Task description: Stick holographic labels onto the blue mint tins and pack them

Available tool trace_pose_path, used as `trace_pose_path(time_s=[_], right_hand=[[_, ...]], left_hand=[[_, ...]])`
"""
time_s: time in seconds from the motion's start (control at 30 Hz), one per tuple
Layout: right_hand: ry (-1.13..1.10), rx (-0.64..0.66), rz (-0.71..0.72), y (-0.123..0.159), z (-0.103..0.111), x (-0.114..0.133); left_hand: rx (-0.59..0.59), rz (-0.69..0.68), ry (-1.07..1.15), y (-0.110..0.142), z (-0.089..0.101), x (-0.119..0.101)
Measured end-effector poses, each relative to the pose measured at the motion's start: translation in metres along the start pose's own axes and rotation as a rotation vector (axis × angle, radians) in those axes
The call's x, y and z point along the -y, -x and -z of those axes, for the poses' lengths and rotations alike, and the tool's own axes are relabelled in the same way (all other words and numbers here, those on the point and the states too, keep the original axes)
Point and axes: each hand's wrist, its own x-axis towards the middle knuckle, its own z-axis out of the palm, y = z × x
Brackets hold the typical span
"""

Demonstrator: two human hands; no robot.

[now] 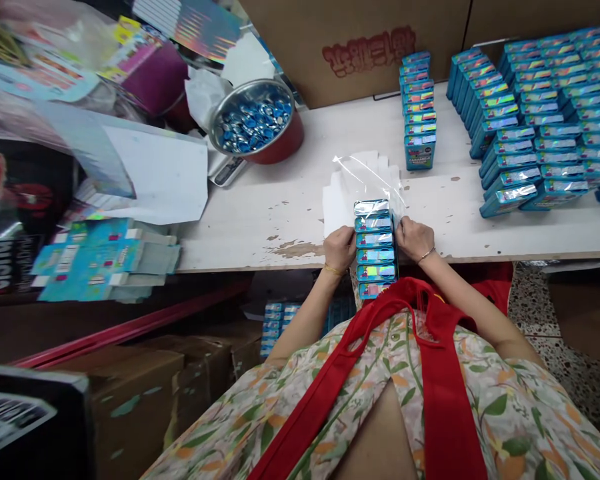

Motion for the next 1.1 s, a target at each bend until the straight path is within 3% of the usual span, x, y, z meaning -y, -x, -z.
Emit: trace_pose_path(time_s=[0.2, 0.4, 0.57, 0.73, 1.1], right_hand=[[0.051, 0.009, 0.170, 0.015, -0.002, -0.006], [0.042, -0.023, 0.304, 0.036, -0.021, -0.017], [0.056, 0.038, 0.232, 0.041, -0.025, -0.019], [0.115, 0.208, 0.214, 0.041, -0.012, -0.017], [0.033, 0.534, 0.587, 0.070, 0.000, -0.042]], left_hand=[[-0.022, -0.161, -0.012, 0.007, 0.015, -0.006], [0.015, -0.263, 0.003, 0.027, 0.027, -0.008], [0.044, -0.227, -0.005, 0.046, 0.027, -0.015], [0.079, -0.146, -0.048, 0.051, 0.026, -0.022], [0.230, -0.353, 0.072, 0.098, 0.058, -0.060]])
